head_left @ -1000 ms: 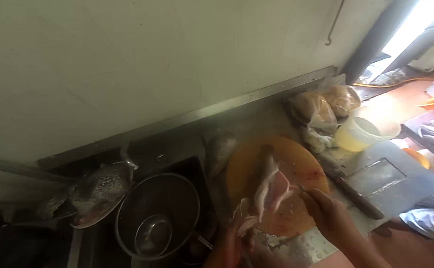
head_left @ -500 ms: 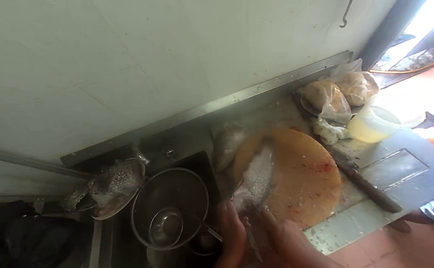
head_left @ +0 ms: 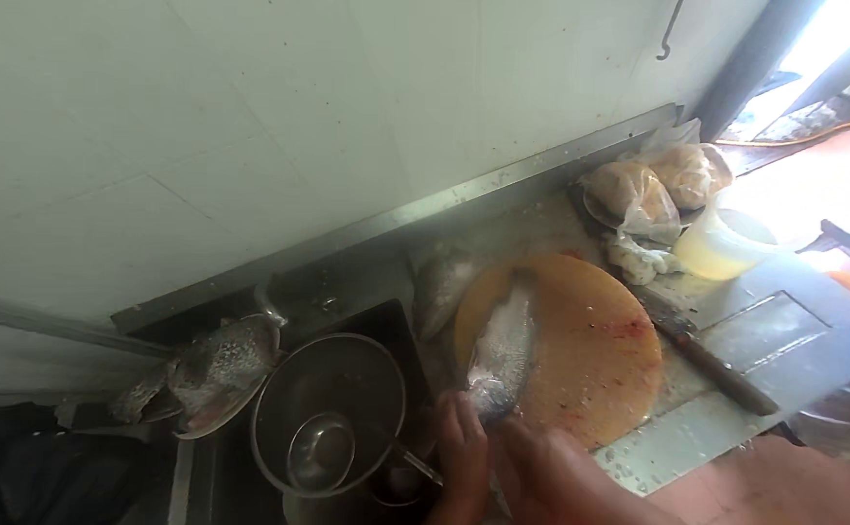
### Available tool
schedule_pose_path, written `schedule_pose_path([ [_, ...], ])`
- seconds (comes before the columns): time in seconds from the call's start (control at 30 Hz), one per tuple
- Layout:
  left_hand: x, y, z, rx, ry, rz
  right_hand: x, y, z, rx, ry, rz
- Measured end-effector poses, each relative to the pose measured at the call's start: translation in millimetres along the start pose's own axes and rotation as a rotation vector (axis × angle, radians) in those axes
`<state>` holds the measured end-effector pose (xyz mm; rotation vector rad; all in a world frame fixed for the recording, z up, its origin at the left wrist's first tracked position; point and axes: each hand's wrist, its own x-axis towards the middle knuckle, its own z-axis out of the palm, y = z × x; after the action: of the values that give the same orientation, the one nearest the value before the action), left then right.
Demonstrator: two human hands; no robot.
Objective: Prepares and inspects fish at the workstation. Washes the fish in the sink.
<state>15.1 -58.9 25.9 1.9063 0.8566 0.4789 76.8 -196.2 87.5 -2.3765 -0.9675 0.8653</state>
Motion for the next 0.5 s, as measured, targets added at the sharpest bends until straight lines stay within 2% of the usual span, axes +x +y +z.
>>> schedule_pose_path([
  [0.07, -0.3, 1.6, -6.7, 0.016, -0.027, -0.032, 0.7, 2.8, -6.7, 0.036, -0.007, 0.084],
  [0.17, -4.8, 8.9, 1.1, -0.018, -0.077, -0.194, -13.9, -2.4, -13.7, 0.064, -0.09, 0.088],
  [0.27, -4.9, 8.2, -1.0, -0.074, -0.079, -0.331, -7.8, 14.3, -12.7, 0.066, -0.009, 0.085],
  [0.4, -1.4, 23.4, 5.2, -0.124, -0.066, -0.408, -14.4, 7.9, -10.5, 0.056, -0.095, 0.15],
  [0.5, 5.0, 23.7, -1.1, -0.143, -0.102, -0.455, -15.5, 11.9, -16.9, 0.028, -0.067, 0.213],
])
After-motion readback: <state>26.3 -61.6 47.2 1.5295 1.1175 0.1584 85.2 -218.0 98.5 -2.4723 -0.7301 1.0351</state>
